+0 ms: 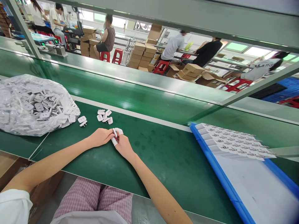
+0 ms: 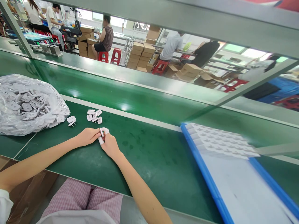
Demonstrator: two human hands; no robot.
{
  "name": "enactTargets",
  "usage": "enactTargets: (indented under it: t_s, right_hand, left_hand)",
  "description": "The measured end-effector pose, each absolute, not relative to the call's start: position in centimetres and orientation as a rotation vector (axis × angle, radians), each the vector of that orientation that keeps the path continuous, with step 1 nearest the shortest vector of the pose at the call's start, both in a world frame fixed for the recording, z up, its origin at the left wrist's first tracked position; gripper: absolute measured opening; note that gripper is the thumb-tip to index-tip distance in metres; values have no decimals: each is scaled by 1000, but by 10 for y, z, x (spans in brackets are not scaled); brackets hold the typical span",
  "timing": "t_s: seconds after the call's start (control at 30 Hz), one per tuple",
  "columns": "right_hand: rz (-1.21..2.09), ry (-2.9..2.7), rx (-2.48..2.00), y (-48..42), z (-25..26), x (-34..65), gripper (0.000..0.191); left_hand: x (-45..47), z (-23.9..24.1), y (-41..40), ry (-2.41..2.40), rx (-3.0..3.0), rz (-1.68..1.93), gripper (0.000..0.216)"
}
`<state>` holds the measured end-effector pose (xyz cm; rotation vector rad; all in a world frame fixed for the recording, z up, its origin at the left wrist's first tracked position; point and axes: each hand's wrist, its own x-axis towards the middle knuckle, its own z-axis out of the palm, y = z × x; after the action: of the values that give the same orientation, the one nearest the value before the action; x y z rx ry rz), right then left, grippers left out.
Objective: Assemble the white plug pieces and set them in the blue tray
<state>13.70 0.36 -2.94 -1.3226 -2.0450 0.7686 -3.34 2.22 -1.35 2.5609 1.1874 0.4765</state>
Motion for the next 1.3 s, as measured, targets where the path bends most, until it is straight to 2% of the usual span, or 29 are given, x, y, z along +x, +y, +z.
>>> enactTargets:
  t_s: [1.3]
  right_hand:
    - [745, -2046, -1389, 1, -25, 135, 26]
  left_hand:
    - [-34, -15, 22, 1161, 2549, 506, 28]
